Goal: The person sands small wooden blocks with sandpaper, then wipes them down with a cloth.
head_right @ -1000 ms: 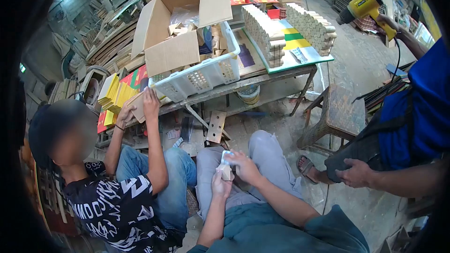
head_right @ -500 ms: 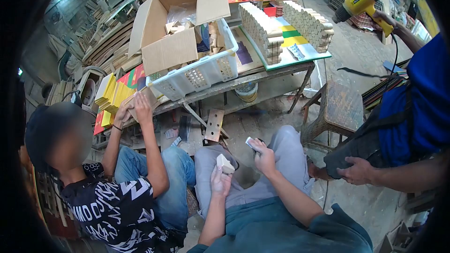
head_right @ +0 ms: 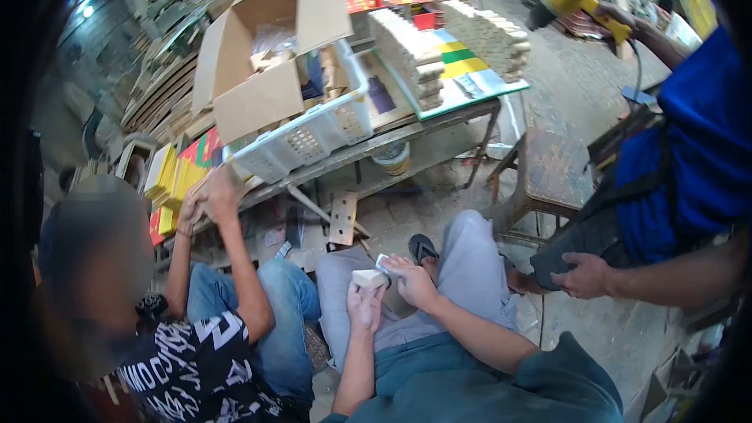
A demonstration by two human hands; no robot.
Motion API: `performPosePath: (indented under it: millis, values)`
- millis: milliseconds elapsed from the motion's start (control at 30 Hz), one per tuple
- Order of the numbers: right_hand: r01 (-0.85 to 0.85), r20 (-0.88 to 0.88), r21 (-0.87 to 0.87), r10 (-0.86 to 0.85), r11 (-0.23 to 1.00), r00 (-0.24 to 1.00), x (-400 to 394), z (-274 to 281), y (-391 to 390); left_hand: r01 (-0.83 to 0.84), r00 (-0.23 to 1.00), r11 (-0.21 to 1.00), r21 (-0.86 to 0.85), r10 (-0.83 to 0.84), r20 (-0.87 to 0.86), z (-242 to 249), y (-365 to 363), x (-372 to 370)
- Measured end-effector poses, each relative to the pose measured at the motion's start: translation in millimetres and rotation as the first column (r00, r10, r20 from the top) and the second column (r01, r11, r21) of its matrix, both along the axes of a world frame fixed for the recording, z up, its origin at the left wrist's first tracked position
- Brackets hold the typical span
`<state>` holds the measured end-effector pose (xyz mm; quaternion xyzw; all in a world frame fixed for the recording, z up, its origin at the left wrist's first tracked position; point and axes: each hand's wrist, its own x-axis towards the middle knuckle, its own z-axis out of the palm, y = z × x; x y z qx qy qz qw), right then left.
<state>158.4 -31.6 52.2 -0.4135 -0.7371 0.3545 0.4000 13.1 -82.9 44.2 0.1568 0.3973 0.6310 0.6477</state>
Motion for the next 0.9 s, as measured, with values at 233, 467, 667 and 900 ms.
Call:
performPosePath:
  millis: [233,467,667,900]
  values:
    - [0.012,-0.074,0.136,-0.002,0.991,0.997,-30.2,31.2,-18.9,-0.181,0.983,0.982,0.046,0.183,-0.023,-12.8,-5.3,-6.0]
    - [0.232,0.093,0.064,-0.237,0.971,0.967,-15.2,6.5,5.8,-0.149,0.987,0.984,0.099,0.143,0.067,15.9,-4.5,-6.4]
    - [0.038,-0.021,0.075,-0.036,0.996,0.999,-25.9,11.9,-15.5,-0.131,0.991,0.986,0.107,0.133,-0.013,0.8,-4.7,-1.5]
    - [-0.024,0.058,0.226,0.011,0.974,0.998,-21.2,35.5,-18.5,-0.101,0.954,0.989,0.110,0.128,-0.272,-26.1,-1.1,-1.3]
